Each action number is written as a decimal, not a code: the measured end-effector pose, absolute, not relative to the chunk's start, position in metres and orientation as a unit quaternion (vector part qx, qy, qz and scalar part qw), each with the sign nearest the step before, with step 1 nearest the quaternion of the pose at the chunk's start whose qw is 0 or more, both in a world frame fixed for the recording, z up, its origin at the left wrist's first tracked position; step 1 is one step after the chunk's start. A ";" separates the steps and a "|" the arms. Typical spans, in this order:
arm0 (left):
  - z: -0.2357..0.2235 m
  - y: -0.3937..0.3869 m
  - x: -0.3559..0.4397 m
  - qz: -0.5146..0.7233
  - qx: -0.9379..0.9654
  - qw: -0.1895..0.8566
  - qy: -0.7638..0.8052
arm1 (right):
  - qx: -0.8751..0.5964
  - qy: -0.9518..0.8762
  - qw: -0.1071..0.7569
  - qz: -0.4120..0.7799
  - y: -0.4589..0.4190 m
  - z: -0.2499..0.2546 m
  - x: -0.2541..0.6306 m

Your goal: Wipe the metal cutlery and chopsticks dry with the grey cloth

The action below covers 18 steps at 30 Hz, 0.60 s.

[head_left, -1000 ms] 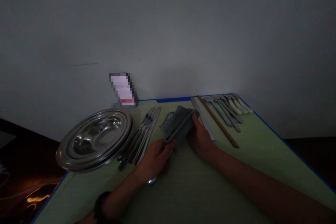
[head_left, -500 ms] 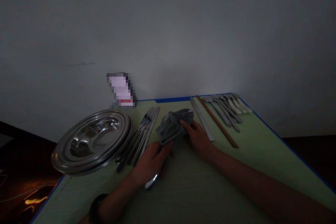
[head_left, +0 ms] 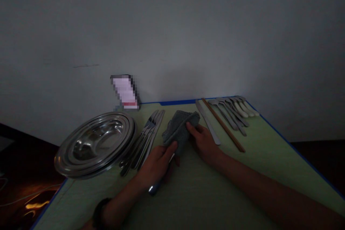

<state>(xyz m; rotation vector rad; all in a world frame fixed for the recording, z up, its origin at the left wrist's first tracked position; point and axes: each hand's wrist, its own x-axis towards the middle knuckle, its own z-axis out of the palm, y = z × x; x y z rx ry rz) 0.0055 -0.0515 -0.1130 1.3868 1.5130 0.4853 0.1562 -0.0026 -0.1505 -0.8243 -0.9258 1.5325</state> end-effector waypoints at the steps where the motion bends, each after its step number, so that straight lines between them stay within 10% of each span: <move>1: -0.113 -0.052 0.006 0.196 0.569 0.498 0.624 | -0.355 -0.396 0.550 0.644 -0.003 -0.150 0.156; 18: -0.112 -0.051 -0.005 0.138 0.677 0.530 0.492 | -0.384 -0.346 0.615 0.596 0.008 -0.156 0.155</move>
